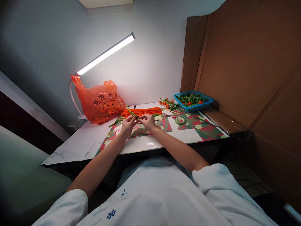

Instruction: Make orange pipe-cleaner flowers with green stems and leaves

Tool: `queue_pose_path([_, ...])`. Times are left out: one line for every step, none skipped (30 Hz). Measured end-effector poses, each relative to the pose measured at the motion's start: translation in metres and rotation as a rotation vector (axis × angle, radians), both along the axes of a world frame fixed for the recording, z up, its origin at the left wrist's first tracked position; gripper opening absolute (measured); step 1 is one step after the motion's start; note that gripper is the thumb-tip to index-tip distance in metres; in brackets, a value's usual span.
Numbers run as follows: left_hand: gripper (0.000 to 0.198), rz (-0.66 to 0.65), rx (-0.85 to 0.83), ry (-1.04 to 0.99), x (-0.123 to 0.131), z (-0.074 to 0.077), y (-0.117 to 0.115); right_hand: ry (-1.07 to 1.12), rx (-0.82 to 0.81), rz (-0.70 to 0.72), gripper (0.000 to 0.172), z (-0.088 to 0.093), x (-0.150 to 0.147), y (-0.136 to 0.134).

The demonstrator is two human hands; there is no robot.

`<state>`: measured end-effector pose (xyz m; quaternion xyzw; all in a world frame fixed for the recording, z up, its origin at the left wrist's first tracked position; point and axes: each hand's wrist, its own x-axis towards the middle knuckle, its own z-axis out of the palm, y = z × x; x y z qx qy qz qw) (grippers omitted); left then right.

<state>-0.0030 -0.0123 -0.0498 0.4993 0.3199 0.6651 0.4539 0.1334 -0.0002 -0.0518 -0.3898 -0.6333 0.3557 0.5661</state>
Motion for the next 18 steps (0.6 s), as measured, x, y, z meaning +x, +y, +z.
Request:
queue_pose_path([0.037, 0.002, -0.001, 0.003, 0.000, 0.000, 0.000, -0.002, 0.009, -0.008, 0.033, -0.001, 0.000, 0.000])
queue_pose_path([0.037, 0.004, -0.002, 0.009, 0.000, 0.000, -0.001, -0.005, 0.016, -0.018, 0.033, -0.001, -0.001, 0.001])
queue_pose_path([0.038, 0.005, -0.002, 0.019, 0.000, 0.001, -0.001, -0.011, 0.021, -0.025, 0.032, -0.002, -0.001, 0.001])
queue_pose_path([0.038, 0.008, -0.001, 0.031, 0.000, 0.001, -0.002, -0.018, 0.024, -0.032, 0.031, -0.002, -0.001, 0.001])
queue_pose_path([0.038, 0.012, -0.001, 0.043, 0.000, 0.002, -0.003, -0.028, 0.027, -0.041, 0.030, -0.002, -0.001, 0.001])
queue_pose_path([0.039, 0.021, -0.001, 0.050, 0.000, 0.003, -0.003, -0.039, 0.035, -0.052, 0.029, -0.002, -0.001, 0.000])
queue_pose_path([0.039, 0.030, -0.004, 0.052, 0.001, 0.004, -0.004, -0.052, 0.051, -0.063, 0.027, -0.001, -0.001, -0.001])
queue_pose_path([0.040, 0.037, -0.009, 0.051, 0.001, 0.004, -0.005, -0.067, 0.077, -0.076, 0.025, 0.000, -0.001, -0.002])
queue_pose_path([0.041, 0.040, -0.016, 0.049, 0.001, 0.005, -0.005, -0.085, 0.111, -0.090, 0.023, 0.001, -0.001, -0.003])
queue_pose_path([0.041, 0.038, -0.023, 0.047, 0.002, 0.005, -0.006, -0.106, 0.150, -0.103, 0.021, 0.002, -0.001, -0.004])
queue_pose_path([0.042, 0.029, -0.033, 0.048, 0.002, 0.006, -0.007, -0.130, 0.188, -0.113, 0.019, 0.004, 0.000, -0.006])
queue_pose_path([0.043, 0.015, -0.047, 0.053, 0.002, 0.006, -0.007, -0.155, 0.223, -0.124, 0.018, 0.005, 0.001, -0.007])
queue_pose_path([0.044, 0.000, -0.065, 0.062, 0.002, 0.006, -0.007, -0.183, 0.254, -0.135, 0.018, 0.006, 0.002, -0.008])
queue_pose_path([0.045, -0.012, -0.086, 0.075, 0.002, 0.005, -0.007, -0.214, 0.279, -0.149, 0.017, 0.007, 0.002, -0.009])
queue_pose_path([0.046, -0.020, -0.105, 0.094, 0.001, 0.005, -0.006, -0.248, 0.300, -0.162, 0.017, 0.008, 0.003, -0.010])
queue_pose_path([0.047, -0.022, -0.117, 0.118, 0.001, 0.004, -0.006, -0.285, 0.320, -0.175, 0.016, 0.008, 0.004, -0.011])
queue_pose_path([0.048, -0.016, -0.118, 0.143, 0.000, 0.004, -0.005, -0.323, 0.337, -0.189, 0.015, 0.008, 0.005, -0.012])
queue_pose_path([0.048, -0.003, -0.109, 0.166, 0.000, 0.003, -0.004, -0.359, 0.352, -0.201, 0.015, 0.008, 0.005, -0.013])
